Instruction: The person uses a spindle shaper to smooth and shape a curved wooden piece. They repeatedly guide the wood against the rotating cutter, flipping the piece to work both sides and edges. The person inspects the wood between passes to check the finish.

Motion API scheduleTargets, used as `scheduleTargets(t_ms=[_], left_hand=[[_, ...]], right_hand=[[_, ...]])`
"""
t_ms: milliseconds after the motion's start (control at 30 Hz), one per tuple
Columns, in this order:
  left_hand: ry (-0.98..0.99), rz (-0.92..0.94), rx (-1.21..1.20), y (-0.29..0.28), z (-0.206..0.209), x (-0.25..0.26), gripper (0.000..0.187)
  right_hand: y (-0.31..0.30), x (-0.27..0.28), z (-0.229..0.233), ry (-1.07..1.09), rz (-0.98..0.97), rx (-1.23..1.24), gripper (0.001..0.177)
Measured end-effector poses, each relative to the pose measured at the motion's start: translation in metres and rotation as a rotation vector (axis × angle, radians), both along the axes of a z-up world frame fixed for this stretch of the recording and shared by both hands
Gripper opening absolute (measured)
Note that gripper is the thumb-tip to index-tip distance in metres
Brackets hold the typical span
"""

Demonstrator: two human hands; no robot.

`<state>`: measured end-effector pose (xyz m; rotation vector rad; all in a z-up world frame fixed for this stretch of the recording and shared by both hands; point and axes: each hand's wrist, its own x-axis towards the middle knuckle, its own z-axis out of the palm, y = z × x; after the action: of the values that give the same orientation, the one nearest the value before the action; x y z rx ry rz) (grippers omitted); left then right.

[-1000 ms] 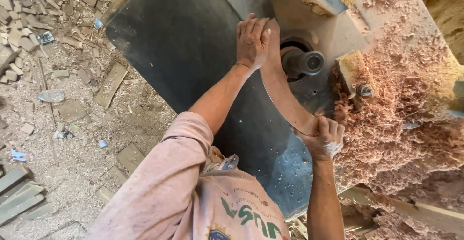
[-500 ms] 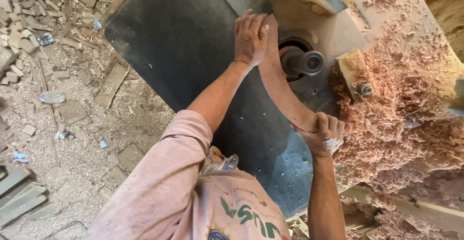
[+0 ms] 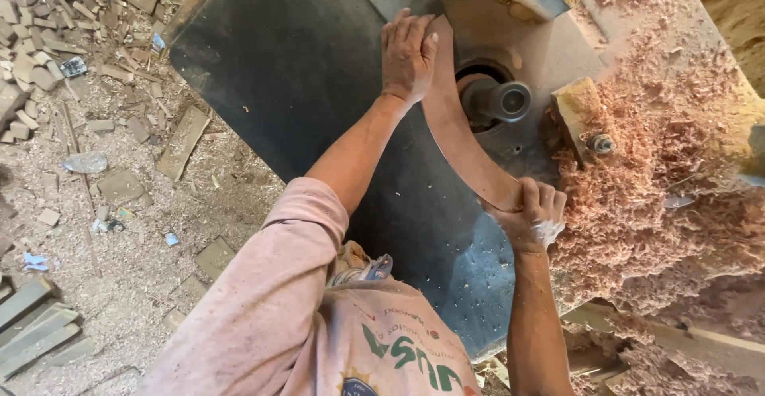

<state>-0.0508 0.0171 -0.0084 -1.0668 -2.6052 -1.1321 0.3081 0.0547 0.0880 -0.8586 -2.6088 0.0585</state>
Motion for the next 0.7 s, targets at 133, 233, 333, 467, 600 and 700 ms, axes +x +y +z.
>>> scheduleTargets(t_ms=[133,233,333,467,600,700], left_hand=[[0.023,-0.002,0.046,0.002,-0.001,-0.004,0.027],[0.025,-0.005,0.051,0.001,0.002,-0.006,0.027],[0.031,-0.013,0.05,0.003,0.0,-0.01,0.028],[0.01,-0.034,0.016,0.002,0.001,-0.016,0.031],[0.008,-0.067,-0.032,-0.012,0.007,-0.012,0.032],[0.033,-0.063,-0.054,-0.036,0.023,0.009,0.041]], right_hand=[[0.003,-0.004,0.0,0.016,0.021,0.016,0.066],[0.001,-0.01,0.004,0.019,0.007,0.033,0.063],[0.003,-0.012,0.003,0.025,0.008,0.049,0.066],[0.002,-0.017,0.006,0.043,0.01,0.054,0.067],[-0.008,-0.012,0.013,0.032,0.015,0.056,0.064],[-0.024,0.007,0.014,0.048,0.017,0.03,0.063]])
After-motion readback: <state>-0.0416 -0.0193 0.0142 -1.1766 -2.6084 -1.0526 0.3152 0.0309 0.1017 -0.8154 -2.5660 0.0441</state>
